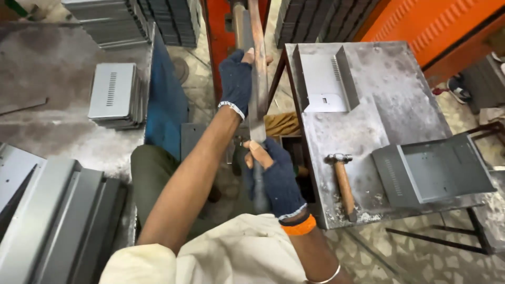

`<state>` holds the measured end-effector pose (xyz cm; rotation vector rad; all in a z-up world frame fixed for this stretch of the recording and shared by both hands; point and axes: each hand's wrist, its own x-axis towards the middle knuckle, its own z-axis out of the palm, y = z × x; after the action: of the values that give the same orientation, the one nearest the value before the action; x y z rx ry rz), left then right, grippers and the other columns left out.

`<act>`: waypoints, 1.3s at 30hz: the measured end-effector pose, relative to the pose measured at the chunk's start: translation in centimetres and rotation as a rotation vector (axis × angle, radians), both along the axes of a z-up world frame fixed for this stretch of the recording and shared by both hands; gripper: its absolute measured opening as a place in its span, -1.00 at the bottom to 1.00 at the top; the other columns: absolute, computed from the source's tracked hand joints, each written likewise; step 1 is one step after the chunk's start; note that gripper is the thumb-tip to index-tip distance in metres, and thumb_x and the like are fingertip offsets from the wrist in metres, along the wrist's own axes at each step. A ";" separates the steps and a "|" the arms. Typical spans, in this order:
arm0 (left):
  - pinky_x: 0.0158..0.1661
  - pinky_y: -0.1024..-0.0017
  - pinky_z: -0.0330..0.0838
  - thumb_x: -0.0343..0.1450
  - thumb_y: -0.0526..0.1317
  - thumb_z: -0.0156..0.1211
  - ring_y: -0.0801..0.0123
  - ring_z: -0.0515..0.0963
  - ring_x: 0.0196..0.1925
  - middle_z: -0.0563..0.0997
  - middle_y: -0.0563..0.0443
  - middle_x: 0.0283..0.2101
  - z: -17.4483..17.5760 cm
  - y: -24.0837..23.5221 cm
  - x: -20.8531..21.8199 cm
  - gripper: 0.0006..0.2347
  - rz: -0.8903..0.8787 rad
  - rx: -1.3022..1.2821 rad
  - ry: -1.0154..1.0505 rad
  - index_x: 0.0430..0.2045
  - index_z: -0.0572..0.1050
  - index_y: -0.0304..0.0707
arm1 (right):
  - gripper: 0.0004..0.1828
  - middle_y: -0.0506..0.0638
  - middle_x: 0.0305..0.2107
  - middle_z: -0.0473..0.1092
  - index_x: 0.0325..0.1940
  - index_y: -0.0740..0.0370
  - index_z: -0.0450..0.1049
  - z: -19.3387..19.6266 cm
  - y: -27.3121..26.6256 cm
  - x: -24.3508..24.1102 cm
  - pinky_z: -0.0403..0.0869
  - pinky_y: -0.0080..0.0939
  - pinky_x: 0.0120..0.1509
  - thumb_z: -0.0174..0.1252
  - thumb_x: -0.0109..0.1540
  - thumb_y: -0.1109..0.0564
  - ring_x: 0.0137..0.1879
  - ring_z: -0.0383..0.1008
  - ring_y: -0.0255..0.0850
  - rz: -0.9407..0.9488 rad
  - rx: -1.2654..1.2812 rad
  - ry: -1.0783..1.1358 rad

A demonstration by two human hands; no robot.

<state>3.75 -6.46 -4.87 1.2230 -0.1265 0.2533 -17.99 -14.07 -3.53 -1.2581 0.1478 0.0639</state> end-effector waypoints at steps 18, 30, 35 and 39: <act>-0.51 0.45 0.31 0.44 -0.17 0.10 0.46 0.33 -0.61 0.40 0.07 -0.65 -1.1 0.3 -2.0 -0.73 0.101 0.180 0.002 -0.69 0.38 -0.30 | -0.76 -0.04 -0.55 0.40 -0.09 0.32 0.52 0.7 0.5 -2.6 0.26 -0.35 -0.49 0.11 0.30 0.09 -0.54 0.28 -0.33 -0.040 -0.052 0.058; -0.10 0.18 0.62 0.37 0.15 0.21 0.03 0.74 -0.12 0.71 -0.23 -0.13 -2.8 -2.1 5.9 -0.54 0.161 0.127 0.378 -0.07 0.58 -0.24 | -0.78 0.10 -0.68 0.38 -0.06 0.32 0.49 2.1 -2.4 2.0 0.37 -0.19 -0.73 0.21 0.30 0.11 -0.74 0.35 -0.18 -0.092 -0.012 0.018; -0.30 0.13 0.71 0.38 0.03 0.32 -0.01 0.76 -0.32 0.72 -0.26 -0.22 -4.6 3.2 0.4 -0.65 0.041 -0.288 0.245 -0.19 0.52 -0.26 | -0.76 0.05 -0.53 0.45 -0.04 0.26 0.55 -7.6 -10.4 1.8 0.49 -0.20 -0.26 0.28 0.27 0.10 -0.40 0.43 -0.24 -0.233 -0.504 -0.062; -0.30 0.25 0.71 0.49 -0.09 0.19 0.07 0.77 -0.29 0.72 -0.24 -0.17 -9.9 6.4 -2.9 -0.77 0.046 -0.190 0.357 -0.11 0.56 -0.22 | -0.62 -0.02 -0.41 0.44 0.01 0.15 0.53 -15.6 -17.4 4.5 0.47 -0.06 -0.14 0.36 0.17 -0.01 -0.25 0.51 -0.14 -0.285 -0.848 0.249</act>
<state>0.86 -0.06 -14.79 1.0645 0.2313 0.0812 -13.47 -31.43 -19.16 -2.0578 0.6143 -0.1022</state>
